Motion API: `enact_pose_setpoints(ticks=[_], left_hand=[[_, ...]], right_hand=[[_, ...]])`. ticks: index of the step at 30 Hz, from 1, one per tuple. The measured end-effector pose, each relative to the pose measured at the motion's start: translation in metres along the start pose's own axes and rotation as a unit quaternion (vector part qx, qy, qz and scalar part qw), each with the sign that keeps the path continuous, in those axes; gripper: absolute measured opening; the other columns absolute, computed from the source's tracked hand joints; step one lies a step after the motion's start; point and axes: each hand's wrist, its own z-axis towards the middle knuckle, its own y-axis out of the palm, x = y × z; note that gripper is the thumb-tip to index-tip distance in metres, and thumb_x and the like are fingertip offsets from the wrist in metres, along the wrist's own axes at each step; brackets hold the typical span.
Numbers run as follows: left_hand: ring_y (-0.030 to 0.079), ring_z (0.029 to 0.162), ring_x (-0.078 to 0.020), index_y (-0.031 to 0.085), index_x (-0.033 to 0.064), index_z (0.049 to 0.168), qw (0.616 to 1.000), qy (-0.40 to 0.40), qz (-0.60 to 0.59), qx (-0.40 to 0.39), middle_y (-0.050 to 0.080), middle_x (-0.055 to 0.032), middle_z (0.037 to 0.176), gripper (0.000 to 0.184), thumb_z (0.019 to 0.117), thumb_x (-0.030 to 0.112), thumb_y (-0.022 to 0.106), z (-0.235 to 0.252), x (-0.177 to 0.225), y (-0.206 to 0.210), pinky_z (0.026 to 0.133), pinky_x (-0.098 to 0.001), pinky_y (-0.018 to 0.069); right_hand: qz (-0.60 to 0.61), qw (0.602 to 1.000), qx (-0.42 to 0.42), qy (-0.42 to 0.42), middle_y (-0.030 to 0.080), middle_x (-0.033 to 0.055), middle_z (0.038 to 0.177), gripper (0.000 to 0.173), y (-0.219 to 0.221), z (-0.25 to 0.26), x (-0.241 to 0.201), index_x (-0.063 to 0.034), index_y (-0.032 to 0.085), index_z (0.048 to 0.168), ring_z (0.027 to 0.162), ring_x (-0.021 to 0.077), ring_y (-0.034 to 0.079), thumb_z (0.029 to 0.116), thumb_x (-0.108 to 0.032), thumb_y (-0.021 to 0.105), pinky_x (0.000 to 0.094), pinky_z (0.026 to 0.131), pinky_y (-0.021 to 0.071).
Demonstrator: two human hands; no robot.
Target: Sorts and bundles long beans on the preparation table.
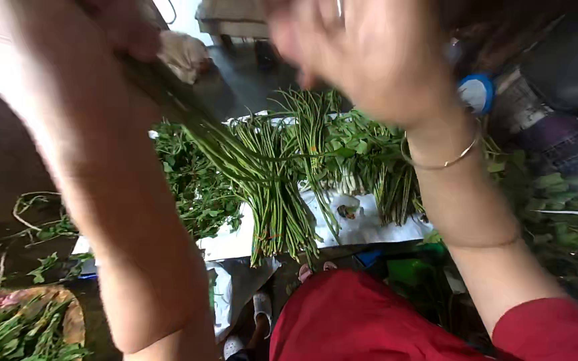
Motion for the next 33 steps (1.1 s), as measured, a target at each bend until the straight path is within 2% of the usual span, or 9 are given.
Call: enact_pose_setpoints(ticks=[1,3,5,7,10,17,24,30,33], left_hand=[[0.056,0.065,-0.0120,0.058,0.0115,0.082,0.993,-0.005,-0.055,-0.104,0.056,0.0015,0.071,0.025,0.1015,0.004,0.043,0.018,-0.016,-0.047,0.067,-0.0303,0.0516],[0.054,0.063,-0.0133,0.056,0.0093,0.083,0.986,-0.002,-0.113,-0.123,0.053,0.0000,0.069,0.023,0.1010,0.004,0.043,0.038,-0.028,-0.085,0.065,-0.0309,0.0506],[0.047,0.055,-0.0090,0.052,0.0126,0.074,0.991,-0.007,-0.105,-0.087,0.046,0.0038,0.060,0.036,0.1043,0.009,0.033,0.029,0.000,-0.064,0.057,-0.0248,0.0453],[0.041,0.044,-0.0023,0.046,0.0180,0.065,0.997,0.006,-0.070,-0.009,0.040,0.0082,0.050,0.048,0.1079,0.015,0.025,0.012,0.033,-0.013,0.046,-0.0154,0.0407],[0.041,0.043,-0.0014,0.048,0.0158,0.068,0.993,0.011,-0.113,-0.045,0.042,0.0070,0.050,0.052,0.1098,0.018,0.018,0.014,0.040,-0.001,0.044,-0.0134,0.0398],[0.042,0.045,-0.0015,0.048,0.0136,0.068,0.981,-0.002,-0.179,-0.074,0.042,0.0057,0.052,0.052,0.1095,0.019,0.016,0.020,0.034,0.008,0.045,-0.0133,0.0397],[0.039,0.041,-0.0021,0.046,0.0140,0.069,0.988,-0.013,-0.154,0.011,0.040,0.0058,0.050,0.055,0.1115,0.020,0.011,0.010,0.030,0.026,0.042,-0.0136,0.0381],[0.039,0.041,-0.0046,0.045,0.0152,0.075,0.987,-0.025,-0.156,0.043,0.038,0.0061,0.050,0.048,0.1133,0.024,0.017,0.002,0.005,0.030,0.042,-0.0174,0.0398],[0.042,0.041,-0.0036,0.045,0.0185,0.083,0.995,-0.037,-0.098,-0.002,0.040,0.0087,0.052,0.036,0.1131,0.028,0.027,-0.015,-0.002,0.032,0.042,-0.0176,0.0417]], right_hand=[[-0.001,0.995,-0.064,0.077,0.070,0.0058,0.094,0.019,0.003,-0.033,0.020,0.0013,0.069,0.110,0.079,0.0091,0.068,0.1006,-0.013,0.062,0.0291,0.070,0.0611],[-0.055,0.932,-0.204,0.296,0.073,0.0111,0.095,0.021,0.027,-0.119,0.073,-0.0046,0.071,0.111,0.080,0.0217,0.072,0.1030,-0.022,0.061,0.0442,0.074,0.0622],[-0.097,0.817,-0.332,0.461,0.069,0.0253,0.113,0.030,0.068,-0.204,0.137,0.0010,0.070,0.119,0.106,0.0411,0.067,0.1044,-0.023,0.057,0.0615,0.096,0.0517],[-0.129,0.768,-0.340,0.527,0.063,0.0298,0.128,0.035,0.101,-0.270,0.171,0.0047,0.066,0.125,0.125,0.0454,0.059,0.1045,-0.020,0.054,0.0641,0.107,0.0430],[-0.153,0.775,-0.273,0.548,0.061,0.0240,0.136,0.035,0.125,-0.315,0.182,0.0006,0.066,0.130,0.131,0.0385,0.056,0.1050,-0.022,0.055,0.0561,0.113,0.0417],[-0.169,0.787,-0.237,0.544,0.065,0.0187,0.132,0.030,0.133,-0.320,0.179,-0.0020,0.070,0.124,0.127,0.0323,0.060,0.1043,-0.017,0.054,0.0498,0.111,0.0446],[-0.162,0.787,-0.193,0.562,0.068,0.0177,0.127,0.029,0.109,-0.313,0.169,-0.0042,0.072,0.122,0.123,0.0325,0.063,0.1046,-0.020,0.055,0.0520,0.108,0.0461],[-0.104,0.843,-0.062,0.524,0.071,0.0220,0.109,0.025,0.084,-0.293,0.151,0.0044,0.072,0.111,0.101,0.0338,0.070,0.0959,-0.016,0.068,0.0526,0.094,0.0544],[0.005,0.892,0.031,0.450,0.074,0.0142,0.097,0.021,0.072,-0.255,0.127,0.0036,0.073,0.104,0.087,0.0190,0.071,0.0941,-0.015,0.071,0.0371,0.084,0.0587]])
